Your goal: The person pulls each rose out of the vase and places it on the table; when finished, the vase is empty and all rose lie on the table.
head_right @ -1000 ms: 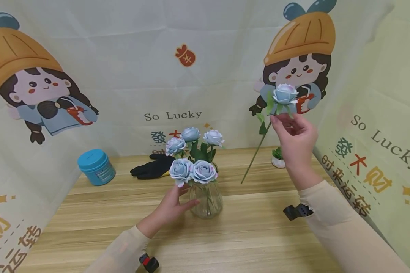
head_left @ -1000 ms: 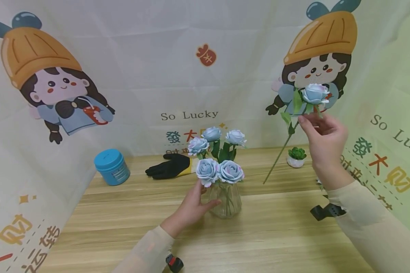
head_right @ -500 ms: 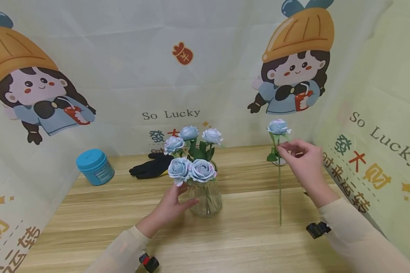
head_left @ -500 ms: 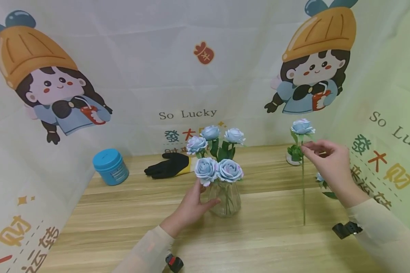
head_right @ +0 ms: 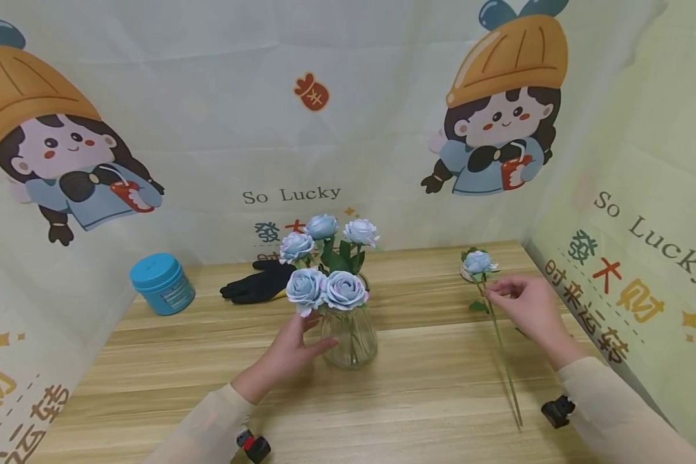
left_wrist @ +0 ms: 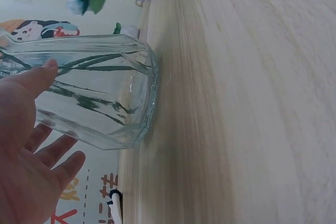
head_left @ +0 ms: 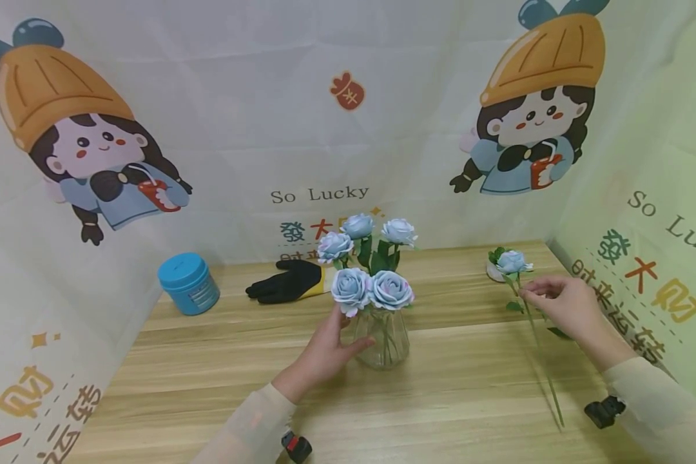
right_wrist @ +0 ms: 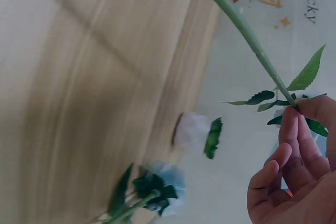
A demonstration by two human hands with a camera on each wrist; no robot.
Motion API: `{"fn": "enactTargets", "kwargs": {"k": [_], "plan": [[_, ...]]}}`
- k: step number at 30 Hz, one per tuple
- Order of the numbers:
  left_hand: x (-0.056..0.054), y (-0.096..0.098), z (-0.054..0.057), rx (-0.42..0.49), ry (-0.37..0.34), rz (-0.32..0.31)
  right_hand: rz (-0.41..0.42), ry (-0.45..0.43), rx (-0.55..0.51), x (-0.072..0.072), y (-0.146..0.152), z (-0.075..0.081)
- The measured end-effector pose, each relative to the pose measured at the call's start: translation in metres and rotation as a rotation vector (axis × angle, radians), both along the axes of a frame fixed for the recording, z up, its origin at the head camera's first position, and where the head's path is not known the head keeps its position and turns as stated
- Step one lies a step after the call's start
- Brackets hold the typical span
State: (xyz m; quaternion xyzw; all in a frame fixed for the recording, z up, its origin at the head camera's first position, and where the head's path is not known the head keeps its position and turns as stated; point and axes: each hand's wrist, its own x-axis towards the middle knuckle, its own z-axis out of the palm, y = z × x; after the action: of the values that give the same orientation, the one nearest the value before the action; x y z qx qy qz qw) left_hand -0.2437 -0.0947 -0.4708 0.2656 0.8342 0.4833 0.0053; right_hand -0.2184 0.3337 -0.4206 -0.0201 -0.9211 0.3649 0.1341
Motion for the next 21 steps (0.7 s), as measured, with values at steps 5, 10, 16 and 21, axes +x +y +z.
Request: {"fn": "enactTargets", "kwargs": {"k": [5,10,16,21], "plan": [[0.000,0.000,0.000,-0.005,0.003,0.000,0.029,-0.003,0.026,-0.003,0.008,-0.020],[0.000,0.001,0.000,0.001,0.002,0.001,0.042,0.002,0.044,-0.005,0.013,-0.039],[0.000,0.001,-0.001,0.008,-0.014,0.010,0.015,-0.056,0.085,-0.004,0.017,-0.049],[0.000,0.002,-0.001,0.009,-0.016,0.012,0.022,-0.078,0.116,-0.003,0.020,-0.053]]}}
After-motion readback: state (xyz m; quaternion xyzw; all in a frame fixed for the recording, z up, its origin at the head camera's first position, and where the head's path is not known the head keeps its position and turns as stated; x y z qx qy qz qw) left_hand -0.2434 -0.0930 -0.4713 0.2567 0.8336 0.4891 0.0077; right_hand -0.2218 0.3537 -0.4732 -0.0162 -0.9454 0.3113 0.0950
